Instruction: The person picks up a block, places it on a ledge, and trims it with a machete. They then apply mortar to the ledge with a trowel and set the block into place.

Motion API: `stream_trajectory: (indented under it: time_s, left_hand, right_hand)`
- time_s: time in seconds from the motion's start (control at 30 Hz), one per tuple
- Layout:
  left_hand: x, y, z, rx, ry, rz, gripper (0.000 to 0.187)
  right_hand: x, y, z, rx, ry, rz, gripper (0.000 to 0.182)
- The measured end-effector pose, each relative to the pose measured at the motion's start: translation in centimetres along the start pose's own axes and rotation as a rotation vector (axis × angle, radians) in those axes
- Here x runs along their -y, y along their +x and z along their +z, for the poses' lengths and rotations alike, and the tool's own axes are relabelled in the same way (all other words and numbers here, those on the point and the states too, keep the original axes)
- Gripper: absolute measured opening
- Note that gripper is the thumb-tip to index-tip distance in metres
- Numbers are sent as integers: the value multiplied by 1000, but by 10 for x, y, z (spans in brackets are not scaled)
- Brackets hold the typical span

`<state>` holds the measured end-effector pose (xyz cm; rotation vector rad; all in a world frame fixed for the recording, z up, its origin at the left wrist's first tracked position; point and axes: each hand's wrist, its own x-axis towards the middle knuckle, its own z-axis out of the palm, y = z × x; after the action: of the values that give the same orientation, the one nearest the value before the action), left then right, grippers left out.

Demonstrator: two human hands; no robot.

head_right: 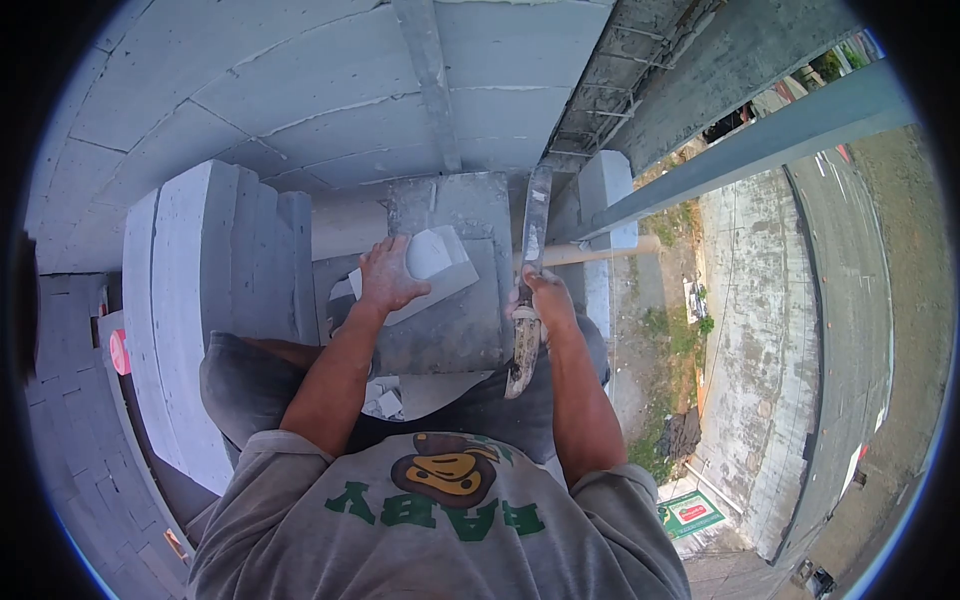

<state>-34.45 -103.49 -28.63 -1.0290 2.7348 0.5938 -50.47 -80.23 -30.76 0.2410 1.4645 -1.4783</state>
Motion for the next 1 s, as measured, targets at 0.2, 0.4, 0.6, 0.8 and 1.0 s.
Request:
stream_trajectory:
  time_s: [0.2, 0.4, 0.6, 0.8, 1.0]
  left_hand:
    - [0, -2, 1, -21, -2, 3, 85]
    - [1, -1, 1, -23, 1, 5, 86]
    - [1, 2, 0, 14, 16, -1, 88]
    - [0, -3, 1, -10, -2, 20, 87]
    - [-3, -6, -1, 12, 29, 5, 86]
  right_hand:
    - [4, -29, 35, 252, -298, 66, 24]
    - [-2, -12, 16, 48, -84, -88, 27]
    - [0, -25, 17, 234, -203, 67, 27]
    - [-8, -14, 16, 0, -28, 6, 27]
    - [2, -23, 12, 262, -238, 79, 28]
